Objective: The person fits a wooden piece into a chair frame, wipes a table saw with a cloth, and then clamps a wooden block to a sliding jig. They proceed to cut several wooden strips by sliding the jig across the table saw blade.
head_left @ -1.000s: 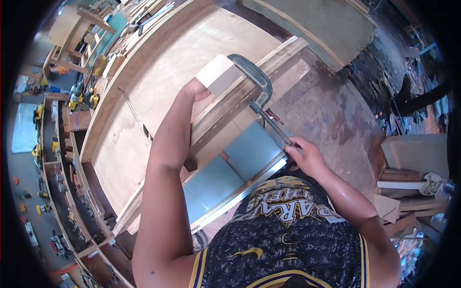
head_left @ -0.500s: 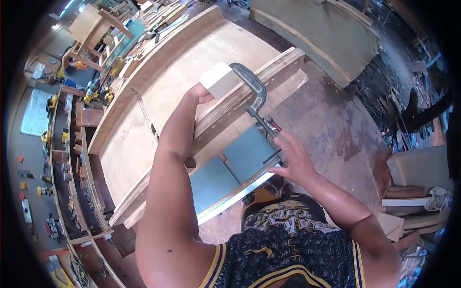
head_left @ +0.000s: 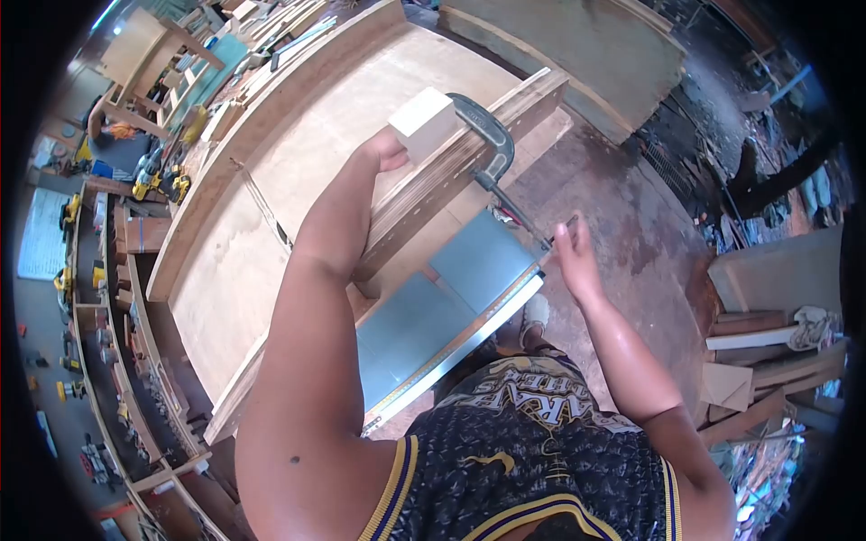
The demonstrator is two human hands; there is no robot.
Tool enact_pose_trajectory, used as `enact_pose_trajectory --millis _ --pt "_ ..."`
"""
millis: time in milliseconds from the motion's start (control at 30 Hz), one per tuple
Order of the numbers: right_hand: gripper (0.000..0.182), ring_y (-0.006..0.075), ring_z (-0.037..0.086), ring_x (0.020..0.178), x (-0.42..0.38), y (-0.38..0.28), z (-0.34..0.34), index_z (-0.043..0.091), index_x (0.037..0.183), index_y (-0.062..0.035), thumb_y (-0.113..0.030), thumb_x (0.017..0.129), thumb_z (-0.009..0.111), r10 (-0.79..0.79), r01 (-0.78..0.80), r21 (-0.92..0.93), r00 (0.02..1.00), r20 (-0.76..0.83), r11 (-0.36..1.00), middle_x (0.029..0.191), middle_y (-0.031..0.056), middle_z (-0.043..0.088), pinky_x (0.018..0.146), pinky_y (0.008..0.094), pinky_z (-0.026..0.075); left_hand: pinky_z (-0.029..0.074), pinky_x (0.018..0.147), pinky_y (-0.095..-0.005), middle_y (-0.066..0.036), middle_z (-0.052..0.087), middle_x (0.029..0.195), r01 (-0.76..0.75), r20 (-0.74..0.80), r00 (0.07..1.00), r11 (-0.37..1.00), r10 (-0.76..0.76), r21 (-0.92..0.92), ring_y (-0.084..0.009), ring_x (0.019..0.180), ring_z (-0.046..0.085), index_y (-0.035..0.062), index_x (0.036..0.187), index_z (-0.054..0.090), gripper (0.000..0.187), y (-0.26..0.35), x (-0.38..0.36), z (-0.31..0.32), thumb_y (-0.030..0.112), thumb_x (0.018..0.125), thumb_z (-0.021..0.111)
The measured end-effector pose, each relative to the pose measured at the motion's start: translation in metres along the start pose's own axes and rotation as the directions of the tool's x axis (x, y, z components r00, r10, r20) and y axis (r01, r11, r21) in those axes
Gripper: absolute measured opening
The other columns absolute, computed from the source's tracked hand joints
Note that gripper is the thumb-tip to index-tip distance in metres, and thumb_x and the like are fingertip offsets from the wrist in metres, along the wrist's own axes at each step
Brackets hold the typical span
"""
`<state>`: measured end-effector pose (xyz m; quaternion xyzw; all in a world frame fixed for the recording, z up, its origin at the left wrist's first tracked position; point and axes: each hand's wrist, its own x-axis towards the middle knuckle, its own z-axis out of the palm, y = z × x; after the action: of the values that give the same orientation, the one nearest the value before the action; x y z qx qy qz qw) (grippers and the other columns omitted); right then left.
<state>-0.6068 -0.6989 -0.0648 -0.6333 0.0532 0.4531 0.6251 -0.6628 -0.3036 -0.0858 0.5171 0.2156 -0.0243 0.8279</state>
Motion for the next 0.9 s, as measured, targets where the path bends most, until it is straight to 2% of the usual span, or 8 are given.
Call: enact_pose_trajectory --millis 33,100,300,367,567,667,733,900 --pt "0.059 0.0326 0.066 0.097 -0.014 0.002 0.003 0.038 0.138 -0.0009 -0.032 0.093 0.061 -0.612 0.461 -0.55 0.782 -0.119 0.696 0.114 0.0255 0.062 0.087 0.0408 0.054 0.042 0.106 -0.0316 -0.01 0.051 0.136 0.002 0.011 1.0 1.0 -0.002 -0.002 -0.0171 0.123 0.051 0.0055 0.133 0.05 0.04 -0.001 0.001 0.0 0.024 0.098 0.054" --pt "0.06 0.0347 0.062 0.109 -0.024 0.004 0.01 0.04 0.134 0.0 -0.027 0.088 0.068 -0.949 0.446 -0.895 0.275 0.157 -0.019 0.121 0.0254 0.059 0.092 0.0442 0.052 0.041 0.107 -0.032 -0.01 0.05 0.138 -0.009 0.027 1.0 0.999 0.008 0.048 -0.0177 0.124 0.05 0.0058 0.136 0.047 0.041 0.001 0.001 0.001 0.022 0.098 0.052" --pt "0.054 0.0295 0.064 0.106 0.008 0.018 -0.002 0.046 0.133 -0.0029 -0.023 0.088 0.068 -0.811 0.51 -0.835 0.389 0.436 -0.204 0.112 0.021 0.065 0.09 0.0415 0.052 0.039 0.108 -0.0338 -0.011 0.047 0.141 -0.033 0.031 0.999 0.998 0.031 0.051 -0.0193 0.128 0.047 0.0051 0.139 0.043 0.043 -0.004 0.006 -0.006 0.019 0.099 0.048" --pt "0.036 0.0228 0.068 0.089 0.008 0.013 0.003 0.05 0.128 -0.0045 -0.026 0.099 0.053 -0.346 0.37 -0.224 0.928 0.138 0.902 0.094 0.012 0.069 0.073 0.033 0.055 0.039 0.107 -0.034 -0.01 0.048 0.141 -0.044 0.022 0.999 0.998 0.043 0.049 -0.0197 0.127 0.047 0.0052 0.138 0.045 0.041 -0.007 0.009 -0.008 0.019 0.1 0.047" --pt "0.039 0.0183 0.068 0.087 0.005 0.001 0.001 0.048 0.131 -0.0073 -0.034 0.102 0.045 -0.019 -0.006 0.121 0.979 0.204 0.993 0.097 0.0113 0.067 0.06 0.0273 0.053 0.041 0.104 -0.0332 -0.01 0.05 0.138 -0.017 0.042 0.999 1.0 0.016 0.016 -0.0184 0.125 0.049 0.0031 0.135 0.048 0.039 -0.003 0.004 -0.003 0.019 0.1 0.047" --pt "0.054 0.0278 0.062 0.109 -0.014 0.008 0.013 0.047 0.135 -0.0074 -0.04 0.094 0.059 -0.543 0.444 -0.493 0.836 -0.073 0.749 0.12 0.018 0.06 0.077 0.0362 0.055 0.042 0.103 -0.0328 -0.01 0.052 0.137 -0.003 0.037 0.999 0.999 0.002 0.047 -0.0182 0.124 0.05 0.0035 0.134 0.049 0.039 0.001 -0.002 0.003 0.02 0.099 0.047" --pt "0.071 0.0359 0.048 0.127 -0.03 0.006 0.013 0.048 0.135 -0.0073 -0.041 0.078 0.075 -0.754 0.544 -0.799 0.406 0.517 -0.256 0.138 0.0194 0.047 0.097 0.0445 0.047 0.043 0.102 -0.033 -0.01 0.052 0.137 -0.013 0.02 1.0 0.999 0.012 0.049 -0.0183 0.123 0.051 0.0037 0.134 0.049 0.038 -0.002 0.003 -0.002 0.02 0.1 0.047" --pt "0.072 0.0381 0.042 0.132 -0.031 -0.01 0.016 0.055 0.124 -0.0065 -0.031 0.063 0.084 -0.622 0.65 -0.703 0.432 0.654 -0.288 0.143 0.0174 0.043 0.107 0.0452 0.038 0.043 0.102 -0.0333 -0.01 0.054 0.135 -0.022 0.018 1.0 1.0 0.021 0.022 -0.0184 0.122 0.052 0.0039 0.133 0.05 0.037 -0.002 0.002 0.0 0.019 0.1 0.046"
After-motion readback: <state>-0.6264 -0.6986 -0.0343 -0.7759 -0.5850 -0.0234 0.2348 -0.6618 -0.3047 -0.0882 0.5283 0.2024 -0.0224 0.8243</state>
